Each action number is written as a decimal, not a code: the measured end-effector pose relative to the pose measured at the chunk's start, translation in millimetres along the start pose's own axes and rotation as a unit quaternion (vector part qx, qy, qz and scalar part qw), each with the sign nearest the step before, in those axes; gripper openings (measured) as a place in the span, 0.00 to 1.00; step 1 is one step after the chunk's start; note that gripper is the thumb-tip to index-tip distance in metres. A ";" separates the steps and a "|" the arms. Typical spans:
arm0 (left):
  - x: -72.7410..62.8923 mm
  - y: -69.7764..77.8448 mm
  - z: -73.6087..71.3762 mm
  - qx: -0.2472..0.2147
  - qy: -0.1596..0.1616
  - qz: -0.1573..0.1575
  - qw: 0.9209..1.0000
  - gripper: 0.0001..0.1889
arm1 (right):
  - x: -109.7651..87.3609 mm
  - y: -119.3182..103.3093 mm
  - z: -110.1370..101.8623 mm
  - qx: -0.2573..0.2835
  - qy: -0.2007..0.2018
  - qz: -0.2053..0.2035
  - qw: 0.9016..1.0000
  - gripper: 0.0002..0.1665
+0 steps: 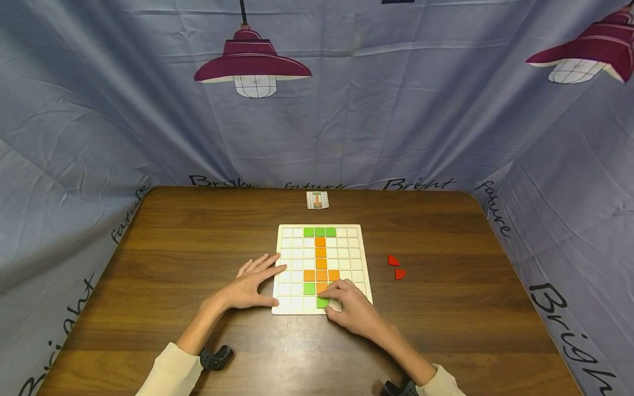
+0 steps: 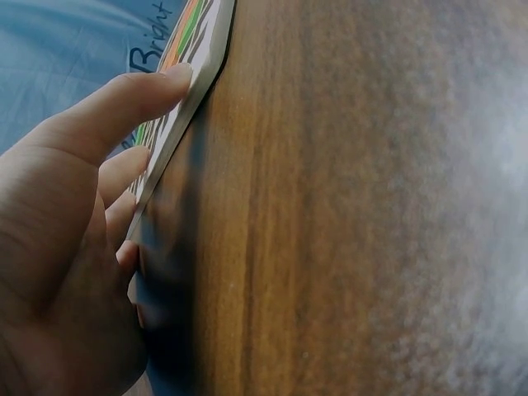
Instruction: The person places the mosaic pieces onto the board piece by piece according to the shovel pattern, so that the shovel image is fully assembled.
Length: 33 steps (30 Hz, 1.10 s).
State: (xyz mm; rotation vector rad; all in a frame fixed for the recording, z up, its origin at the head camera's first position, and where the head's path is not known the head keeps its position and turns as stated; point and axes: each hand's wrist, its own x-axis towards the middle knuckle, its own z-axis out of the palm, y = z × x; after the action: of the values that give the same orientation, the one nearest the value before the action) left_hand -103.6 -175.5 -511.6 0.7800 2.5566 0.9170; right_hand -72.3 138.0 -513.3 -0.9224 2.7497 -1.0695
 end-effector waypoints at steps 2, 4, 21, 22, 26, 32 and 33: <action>-0.3 -0.2 -0.1 0.000 0.002 0.001 1.000 0.44 | 0.5 -0.5 2.1 -0.002 0.002 -0.001 1.000 0.16; -0.5 -0.5 -0.1 0.001 0.002 0.000 1.000 0.44 | 1.0 -1.1 3.0 -0.004 0.005 0.000 1.000 0.16; -0.9 -1.2 1.2 -0.002 0.000 0.000 1.000 0.44 | 1.0 0.1 4.8 -0.009 0.004 -0.003 1.000 0.15; -0.9 -1.3 1.2 -0.003 0.001 0.000 1.000 0.44 | 0.9 0.2 4.7 -0.008 0.005 -0.003 1.000 0.15; -0.5 -1.6 1.2 -0.004 0.002 0.003 1.000 0.44 | 0.6 0.5 4.3 0.000 0.007 0.003 1.000 0.15; 0.1 -1.7 0.7 -0.001 0.003 0.004 1.000 0.44 | 0.4 2.0 3.7 0.013 0.020 0.001 1.000 0.14; 0.2 -1.5 0.6 -0.001 0.001 0.003 1.000 0.44 | 0.2 2.8 3.1 0.014 0.025 0.000 1.000 0.14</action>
State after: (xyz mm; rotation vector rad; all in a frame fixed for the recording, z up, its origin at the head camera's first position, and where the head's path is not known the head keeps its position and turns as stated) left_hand -104.2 -176.0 -513.1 0.7863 2.5560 0.9220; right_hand -73.1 137.7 -517.4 -0.9037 2.7668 -1.1438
